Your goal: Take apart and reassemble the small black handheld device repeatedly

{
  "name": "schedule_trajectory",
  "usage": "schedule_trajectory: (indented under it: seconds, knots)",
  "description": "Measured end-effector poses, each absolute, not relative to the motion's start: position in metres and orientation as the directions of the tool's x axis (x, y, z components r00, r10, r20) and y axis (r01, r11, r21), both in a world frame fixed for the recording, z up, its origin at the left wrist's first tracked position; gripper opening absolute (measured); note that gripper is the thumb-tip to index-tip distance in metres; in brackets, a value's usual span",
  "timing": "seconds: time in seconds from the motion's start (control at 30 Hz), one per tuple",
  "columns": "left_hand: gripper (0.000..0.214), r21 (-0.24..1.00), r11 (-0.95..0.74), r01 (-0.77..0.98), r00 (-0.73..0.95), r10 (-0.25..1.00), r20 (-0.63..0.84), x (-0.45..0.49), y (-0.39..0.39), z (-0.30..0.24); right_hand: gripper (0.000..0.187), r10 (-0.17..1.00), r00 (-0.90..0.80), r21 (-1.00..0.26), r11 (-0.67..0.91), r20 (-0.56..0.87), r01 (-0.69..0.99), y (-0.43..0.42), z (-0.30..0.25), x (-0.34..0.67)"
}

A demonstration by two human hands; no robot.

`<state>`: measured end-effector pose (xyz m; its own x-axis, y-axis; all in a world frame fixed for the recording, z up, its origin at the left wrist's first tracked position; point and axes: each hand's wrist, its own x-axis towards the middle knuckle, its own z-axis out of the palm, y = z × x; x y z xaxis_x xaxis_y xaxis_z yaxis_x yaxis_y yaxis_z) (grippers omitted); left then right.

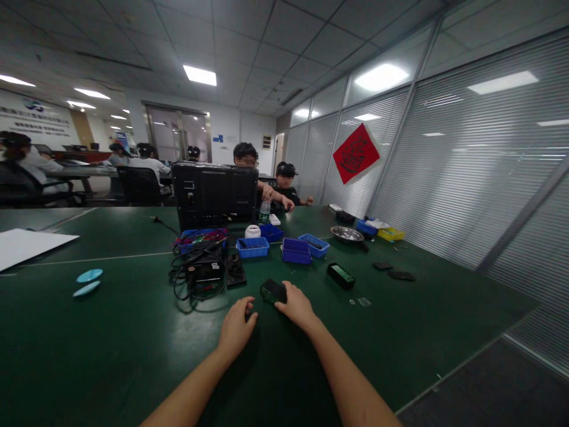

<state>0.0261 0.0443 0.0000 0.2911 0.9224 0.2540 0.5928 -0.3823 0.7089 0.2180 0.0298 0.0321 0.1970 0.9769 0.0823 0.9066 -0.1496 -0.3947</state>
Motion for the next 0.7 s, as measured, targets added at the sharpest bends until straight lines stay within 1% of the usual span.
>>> schedule_trajectory:
  seconds: [0.2,0.33,0.43,0.5,0.57,0.7]
  knots:
    - [0.035,0.71,-0.389,0.587,0.295,0.919,0.26,0.026,0.043,0.003,0.065,0.981,0.176,-0.39,-0.129,0.086,0.912,0.028,0.033,0.217]
    - [0.035,0.708,-0.382,0.594,0.294,0.922,0.251,0.026,0.043,0.004,0.056,0.978,0.184,-0.389,-0.131,0.1,0.912,0.029,0.035,0.215]
    - [0.035,0.709,-0.379,0.595,0.298,0.923,0.244,0.026,0.042,0.005,0.051,0.967,0.22,-0.369,-0.159,0.129,0.916,0.029,0.037,0.215]
    - [0.034,0.71,-0.383,0.591,0.301,0.921,0.247,0.026,0.042,0.005,0.048,0.955,0.242,-0.333,-0.175,0.17,0.927,0.028,0.038,0.214]
    - [0.034,0.711,-0.388,0.587,0.306,0.919,0.249,0.026,0.042,0.004,0.044,0.94,0.241,-0.267,-0.175,0.242,0.948,0.026,0.039,0.21]
    - [0.035,0.711,-0.401,0.578,0.306,0.914,0.267,0.026,0.042,0.002,0.034,0.906,0.151,-0.103,-0.119,0.395,0.988,0.021,0.037,0.19]
